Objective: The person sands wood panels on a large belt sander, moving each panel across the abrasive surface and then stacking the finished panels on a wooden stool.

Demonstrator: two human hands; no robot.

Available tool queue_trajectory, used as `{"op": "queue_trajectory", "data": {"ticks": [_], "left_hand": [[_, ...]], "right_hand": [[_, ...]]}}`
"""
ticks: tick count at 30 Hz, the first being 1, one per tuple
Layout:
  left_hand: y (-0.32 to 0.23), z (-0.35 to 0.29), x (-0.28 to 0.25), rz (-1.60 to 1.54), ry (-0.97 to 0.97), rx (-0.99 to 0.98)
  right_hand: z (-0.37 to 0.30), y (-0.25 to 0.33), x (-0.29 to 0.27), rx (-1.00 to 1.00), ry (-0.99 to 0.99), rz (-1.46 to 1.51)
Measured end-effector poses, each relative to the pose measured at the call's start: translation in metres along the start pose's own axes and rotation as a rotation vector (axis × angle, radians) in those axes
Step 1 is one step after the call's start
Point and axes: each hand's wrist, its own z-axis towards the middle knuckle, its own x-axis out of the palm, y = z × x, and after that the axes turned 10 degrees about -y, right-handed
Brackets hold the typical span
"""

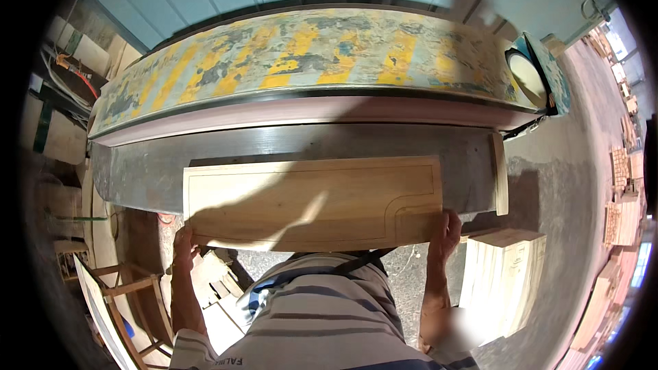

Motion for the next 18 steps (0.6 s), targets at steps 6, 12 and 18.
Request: {"op": "queue_trajectory", "data": {"ticks": [6, 12, 18], "left_hand": [[0.020, 0.018, 0.012, -0.188, -0.089, 0.081], [-0.047, -0.033, -0.002, -0.078, -0.221, 0.378], [-0.109, -0.064, -0.007, -0.281, -0.102, 0.458]], "right_hand": [[0.008, -0.028, -0.020, -0.071, 0.126, -0.330], [0.019, 0.047, -0.029, -0.112, 0.191, -0.417], [0.058, 0.099, -0.055, -0.101, 0.275, -0.530]]}}
